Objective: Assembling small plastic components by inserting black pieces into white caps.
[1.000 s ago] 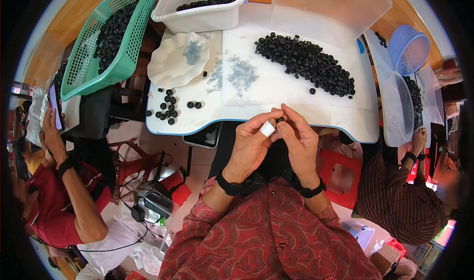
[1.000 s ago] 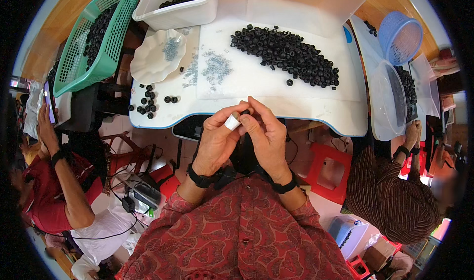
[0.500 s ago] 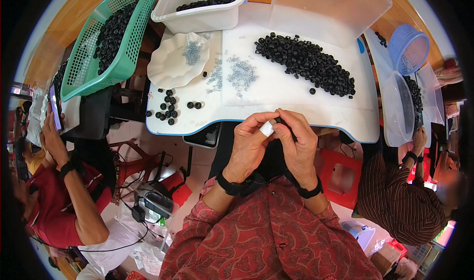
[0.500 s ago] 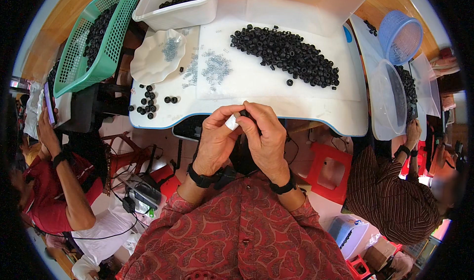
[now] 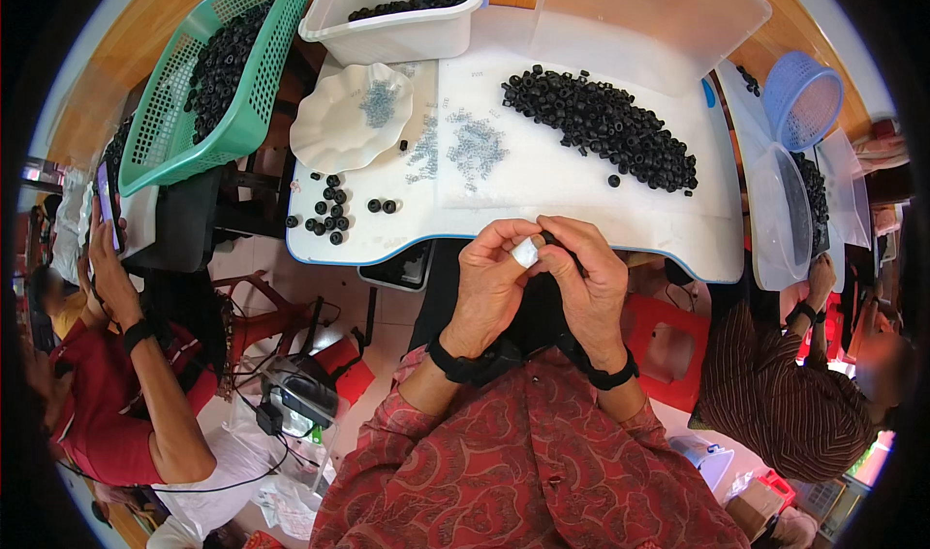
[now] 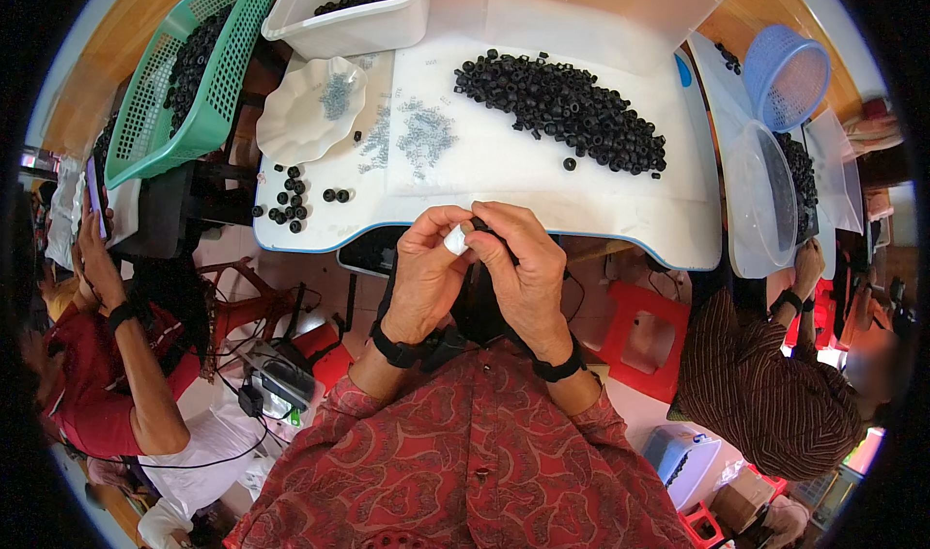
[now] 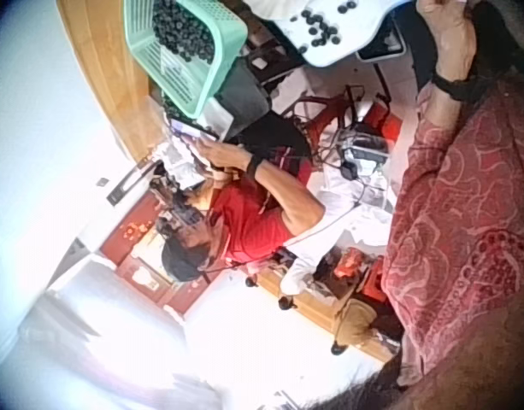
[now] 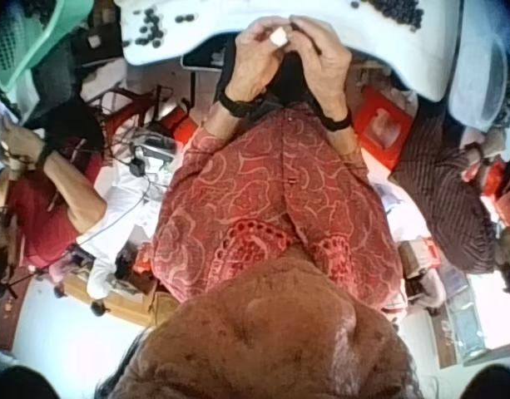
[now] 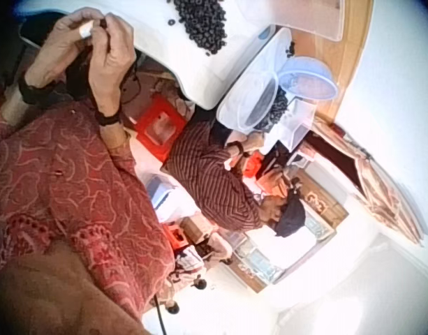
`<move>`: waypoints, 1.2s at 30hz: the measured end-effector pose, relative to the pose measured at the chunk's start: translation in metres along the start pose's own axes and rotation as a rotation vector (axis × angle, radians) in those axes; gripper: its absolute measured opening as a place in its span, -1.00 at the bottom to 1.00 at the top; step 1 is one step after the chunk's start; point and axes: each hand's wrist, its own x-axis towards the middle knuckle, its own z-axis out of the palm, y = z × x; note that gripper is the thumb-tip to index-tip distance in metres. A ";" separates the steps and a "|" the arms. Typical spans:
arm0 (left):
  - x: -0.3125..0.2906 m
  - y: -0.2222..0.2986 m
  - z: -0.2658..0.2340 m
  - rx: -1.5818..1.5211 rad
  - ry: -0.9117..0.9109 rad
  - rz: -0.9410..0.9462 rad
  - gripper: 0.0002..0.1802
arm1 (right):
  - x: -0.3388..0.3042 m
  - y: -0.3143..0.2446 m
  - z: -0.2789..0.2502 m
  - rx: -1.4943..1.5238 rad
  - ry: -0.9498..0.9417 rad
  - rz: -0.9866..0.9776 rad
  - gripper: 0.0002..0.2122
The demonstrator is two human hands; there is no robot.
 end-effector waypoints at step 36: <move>0.003 0.018 0.008 0.389 -0.313 -0.006 -0.45 | -0.005 0.008 -0.012 0.644 0.018 0.347 -0.84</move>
